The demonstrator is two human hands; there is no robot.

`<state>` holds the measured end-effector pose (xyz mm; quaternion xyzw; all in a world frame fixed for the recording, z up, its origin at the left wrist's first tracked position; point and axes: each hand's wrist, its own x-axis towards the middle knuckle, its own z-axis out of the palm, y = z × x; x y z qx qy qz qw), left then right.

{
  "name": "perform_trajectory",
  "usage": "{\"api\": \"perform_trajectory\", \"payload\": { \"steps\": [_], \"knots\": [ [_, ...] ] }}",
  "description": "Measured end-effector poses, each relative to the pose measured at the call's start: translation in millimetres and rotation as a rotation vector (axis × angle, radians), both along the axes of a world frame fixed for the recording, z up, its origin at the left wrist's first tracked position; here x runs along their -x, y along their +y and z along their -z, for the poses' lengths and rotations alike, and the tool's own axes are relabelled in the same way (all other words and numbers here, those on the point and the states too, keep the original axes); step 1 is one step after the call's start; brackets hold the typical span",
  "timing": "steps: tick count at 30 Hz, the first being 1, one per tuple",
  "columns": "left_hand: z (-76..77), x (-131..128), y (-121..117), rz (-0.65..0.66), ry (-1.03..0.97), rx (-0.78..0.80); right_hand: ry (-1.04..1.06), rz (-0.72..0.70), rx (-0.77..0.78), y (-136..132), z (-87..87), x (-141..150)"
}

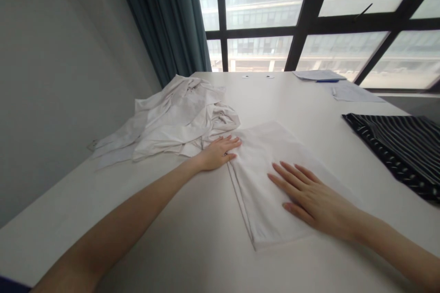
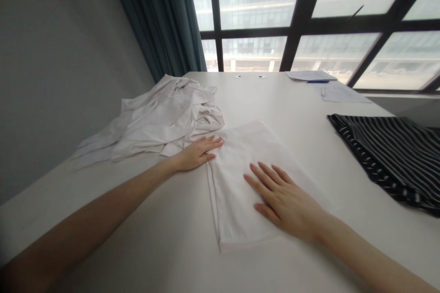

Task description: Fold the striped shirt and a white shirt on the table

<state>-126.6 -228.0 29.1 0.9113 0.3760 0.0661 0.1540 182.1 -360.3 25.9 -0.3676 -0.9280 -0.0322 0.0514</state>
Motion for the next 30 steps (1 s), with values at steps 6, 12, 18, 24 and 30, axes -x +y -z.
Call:
{"api": "perform_trajectory", "payload": {
  "steps": [6,12,18,24,30],
  "knots": [
    [0.2,-9,26,0.108,-0.043,0.047,0.027,0.058,-0.124,-23,8.4,25],
    [8.2,-17,42,0.172,-0.153,0.040,0.048,-0.021,0.020,-23,-2.3,55],
    [14.8,-20,37,0.121,-0.328,-0.021,0.126,-0.131,0.154,-21,-17.9,77],
    [18.1,-20,35,-0.063,-0.477,-0.066,0.272,-0.177,0.042,-31,-6.8,82],
    [19.6,-21,36,-0.180,-0.495,-0.086,0.470,-0.179,0.012,-32,-1.6,86]
  ]
}}
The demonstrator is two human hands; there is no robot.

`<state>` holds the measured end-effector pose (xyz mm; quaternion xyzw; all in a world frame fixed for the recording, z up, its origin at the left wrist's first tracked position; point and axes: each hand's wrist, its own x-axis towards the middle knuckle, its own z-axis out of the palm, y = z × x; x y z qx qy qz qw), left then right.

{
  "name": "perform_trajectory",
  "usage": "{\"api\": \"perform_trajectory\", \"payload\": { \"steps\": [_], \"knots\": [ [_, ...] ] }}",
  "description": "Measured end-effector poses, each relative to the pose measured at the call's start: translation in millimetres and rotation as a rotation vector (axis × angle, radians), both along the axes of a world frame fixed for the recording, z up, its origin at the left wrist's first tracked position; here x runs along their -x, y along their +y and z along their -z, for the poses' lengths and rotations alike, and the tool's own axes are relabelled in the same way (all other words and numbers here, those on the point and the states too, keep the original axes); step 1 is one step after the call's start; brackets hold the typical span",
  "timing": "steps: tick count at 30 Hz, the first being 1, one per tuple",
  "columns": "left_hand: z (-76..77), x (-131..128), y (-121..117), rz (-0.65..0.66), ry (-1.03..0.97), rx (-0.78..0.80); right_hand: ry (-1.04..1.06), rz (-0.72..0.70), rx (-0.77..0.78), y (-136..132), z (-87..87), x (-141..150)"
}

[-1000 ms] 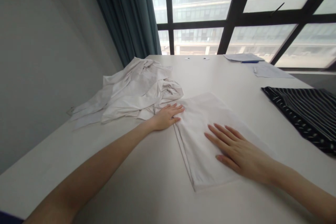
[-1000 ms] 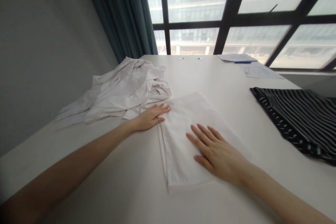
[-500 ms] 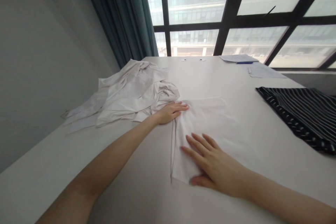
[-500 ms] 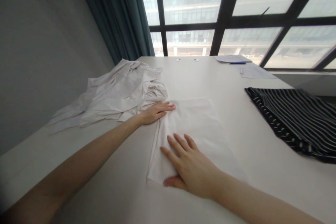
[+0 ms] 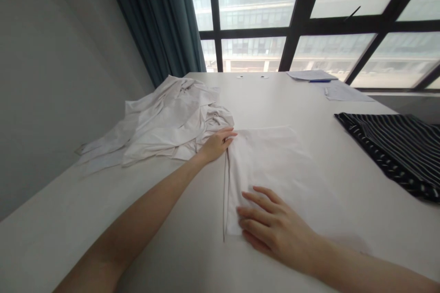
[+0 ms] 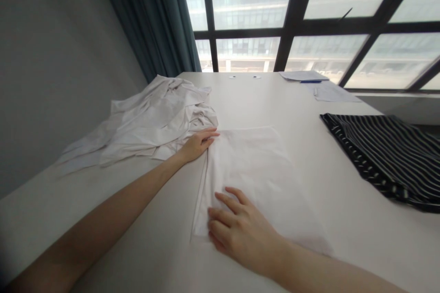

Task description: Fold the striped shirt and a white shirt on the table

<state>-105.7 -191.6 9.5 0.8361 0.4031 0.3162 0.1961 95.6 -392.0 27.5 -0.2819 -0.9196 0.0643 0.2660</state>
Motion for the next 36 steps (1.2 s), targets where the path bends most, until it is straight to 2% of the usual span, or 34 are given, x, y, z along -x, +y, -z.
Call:
{"api": "perform_trajectory", "payload": {
  "steps": [2,6,9,15,20,23,26,28,32,34,36],
  "knots": [
    [0.1,-1,0,-0.021,0.019,-0.001,0.077,-0.022,0.073,2,-2.5,-1],
    [-0.5,-2,1,0.008,0.074,0.005,0.231,-0.053,0.333,7,-6.9,-3],
    [0.4,-2,3,0.021,0.096,0.011,0.239,-0.081,0.430,7,-4.3,-2],
    [0.9,-2,-3,0.017,0.108,-0.115,0.005,-0.113,0.393,2,-5.7,2],
    [-14.9,-6,-20,-0.215,0.294,-0.253,-0.035,-0.133,0.450,1,-14.6,-1],
    [-29.7,-7,-27,-0.342,0.448,-0.205,0.014,-0.111,0.474,2,-12.0,0],
    [-42.9,-6,-32,-0.365,0.549,-0.084,0.049,-0.100,0.497,3,-11.4,1],
    [-47.8,-4,-36,-0.362,0.553,-0.016,0.046,-0.119,0.548,3,-18.1,0],
    [-42.0,-4,-52,-0.336,0.522,0.044,0.017,-0.203,0.644,10,-47.0,-14],
    [-32.7,-5,-60,-0.279,0.461,0.025,-0.028,-0.181,0.602,21,-58.8,-27],
    [-22.5,-5,-67,-0.222,0.340,-0.011,-0.061,-0.064,0.478,40,-61.2,-43]
  ]
}}
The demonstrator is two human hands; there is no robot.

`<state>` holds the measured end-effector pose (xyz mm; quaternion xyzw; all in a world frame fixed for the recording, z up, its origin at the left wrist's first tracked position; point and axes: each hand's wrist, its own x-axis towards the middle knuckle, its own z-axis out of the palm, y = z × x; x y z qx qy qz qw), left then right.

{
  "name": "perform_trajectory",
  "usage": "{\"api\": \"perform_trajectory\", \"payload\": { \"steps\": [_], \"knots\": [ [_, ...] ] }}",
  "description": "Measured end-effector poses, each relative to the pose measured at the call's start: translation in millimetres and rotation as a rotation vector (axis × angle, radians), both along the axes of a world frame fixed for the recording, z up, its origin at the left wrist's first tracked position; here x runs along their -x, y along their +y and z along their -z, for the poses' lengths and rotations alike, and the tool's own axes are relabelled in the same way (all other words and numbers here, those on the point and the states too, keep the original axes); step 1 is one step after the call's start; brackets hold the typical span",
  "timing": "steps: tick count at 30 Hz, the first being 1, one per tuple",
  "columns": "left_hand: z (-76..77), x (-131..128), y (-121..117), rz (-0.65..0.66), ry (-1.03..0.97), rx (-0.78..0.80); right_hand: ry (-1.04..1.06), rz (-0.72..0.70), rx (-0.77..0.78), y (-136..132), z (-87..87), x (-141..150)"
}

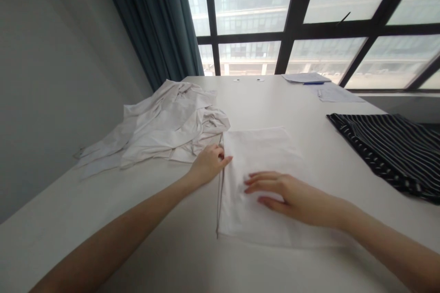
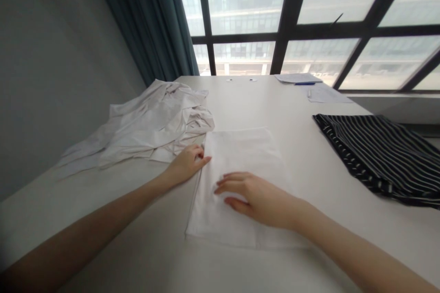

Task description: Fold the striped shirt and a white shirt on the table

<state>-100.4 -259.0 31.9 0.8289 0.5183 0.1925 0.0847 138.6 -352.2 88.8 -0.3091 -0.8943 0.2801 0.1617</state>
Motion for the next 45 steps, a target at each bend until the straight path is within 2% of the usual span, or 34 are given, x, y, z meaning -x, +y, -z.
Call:
{"api": "perform_trajectory", "payload": {
  "steps": [3,5,6,8,10,14,24,32,40,45],
  "knots": [
    [10.3,0,-5,0.017,-0.155,-0.016,0.002,0.261,-0.223,37,15.8,-31],
    [12.1,0,-6,-0.010,-0.213,0.039,0.083,0.488,-0.290,61,33.3,-53],
    [11.9,0,-6,-0.022,-0.236,0.068,0.144,0.638,-0.264,70,41.9,-64],
    [10.7,1,-6,-0.037,-0.268,0.083,0.269,0.887,-0.090,83,55.5,-83],
    [9.4,1,-6,-0.035,-0.270,0.057,0.331,0.984,0.042,88,63.2,-96],
    [7.1,3,-7,-0.027,-0.254,0.056,0.416,0.982,0.200,89,65.7,-104],
    [5.9,8,-8,0.039,-0.290,0.026,0.635,0.845,0.616,80,52.6,-90],
    [2.6,7,-8,0.046,-0.293,0.049,0.533,0.933,0.528,78,52.0,-88],
    [0.9,13,-2,0.058,-0.179,0.118,0.344,1.040,0.256,78,52.4,-88],
    [6.2,15,-1,0.068,-0.176,0.095,0.549,1.034,0.382,81,55.7,-92]
  ]
}}
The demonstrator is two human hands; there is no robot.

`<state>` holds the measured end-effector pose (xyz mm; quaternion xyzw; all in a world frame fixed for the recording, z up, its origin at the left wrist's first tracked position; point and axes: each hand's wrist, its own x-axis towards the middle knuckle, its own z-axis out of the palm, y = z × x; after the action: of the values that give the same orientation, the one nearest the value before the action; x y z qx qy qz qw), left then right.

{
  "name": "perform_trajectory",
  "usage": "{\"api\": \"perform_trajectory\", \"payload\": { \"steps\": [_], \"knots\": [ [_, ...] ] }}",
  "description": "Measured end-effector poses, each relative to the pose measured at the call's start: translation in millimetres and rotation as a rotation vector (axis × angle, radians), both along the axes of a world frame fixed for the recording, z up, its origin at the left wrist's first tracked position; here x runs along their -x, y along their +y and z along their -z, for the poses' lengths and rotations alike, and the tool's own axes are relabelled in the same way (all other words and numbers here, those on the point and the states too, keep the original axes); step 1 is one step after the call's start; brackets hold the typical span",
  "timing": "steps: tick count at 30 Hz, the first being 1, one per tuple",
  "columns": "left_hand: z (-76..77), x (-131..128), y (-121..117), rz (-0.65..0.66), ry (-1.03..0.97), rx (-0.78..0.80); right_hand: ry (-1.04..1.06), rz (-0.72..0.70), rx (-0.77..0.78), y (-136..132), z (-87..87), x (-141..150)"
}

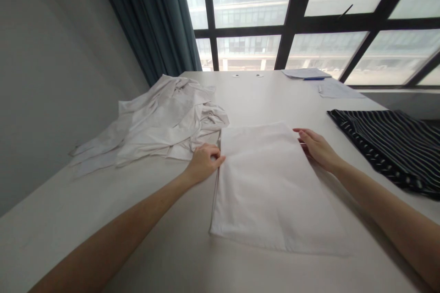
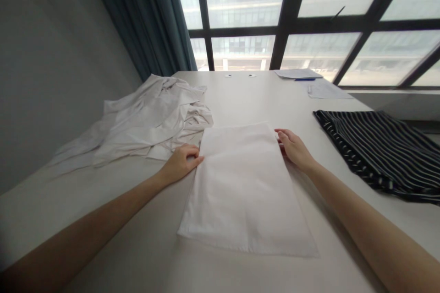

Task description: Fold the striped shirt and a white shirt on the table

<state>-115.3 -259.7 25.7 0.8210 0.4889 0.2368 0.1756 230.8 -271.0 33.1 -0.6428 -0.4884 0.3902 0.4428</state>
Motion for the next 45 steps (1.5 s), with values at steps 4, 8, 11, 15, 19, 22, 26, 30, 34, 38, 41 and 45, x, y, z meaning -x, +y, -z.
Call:
{"api": "perform_trajectory", "payload": {
  "steps": [4,8,11,15,19,22,26,30,34,38,41,45],
  "knots": [
    [3.4,0,-1,0.011,-0.011,-0.055,0.115,-0.055,0.041,0,2.4,2],
    [4.1,0,-2,0.030,-0.041,-0.086,0.203,-0.116,0.089,0,0.4,2],
    [3.4,0,-3,0.043,-0.058,-0.093,0.268,-0.144,0.132,2,-4.1,-3],
    [2.8,0,-5,0.114,-0.061,-0.100,0.358,-0.177,0.246,3,-10.4,-6],
    [2.7,-1,-8,0.168,-0.062,-0.126,0.379,-0.126,0.254,1,-11.5,-2],
    [1.1,-2,-9,0.158,-0.077,-0.095,0.320,-0.110,0.210,0,-9.0,-1],
    [-4.3,0,-6,0.125,-0.106,0.000,-0.105,-0.103,0.052,2,-6.5,-5],
    [-11.1,2,-1,0.109,-0.066,0.127,-0.649,-0.020,-0.046,6,-5.1,-8],
    [-9.7,-2,-2,0.072,0.065,0.073,-0.761,0.007,-0.045,6,-1.9,-7],
    [1.1,-6,-9,0.009,0.192,-0.091,-0.873,0.073,-0.223,0,-3.4,-3],
    [6.9,-6,-14,-0.011,0.231,-0.170,-1.022,-0.027,-0.429,-7,-6.5,9],
    [6.7,-7,-19,0.035,0.243,-0.274,-1.062,-0.350,-0.426,-17,0.1,31]
  ]
}}
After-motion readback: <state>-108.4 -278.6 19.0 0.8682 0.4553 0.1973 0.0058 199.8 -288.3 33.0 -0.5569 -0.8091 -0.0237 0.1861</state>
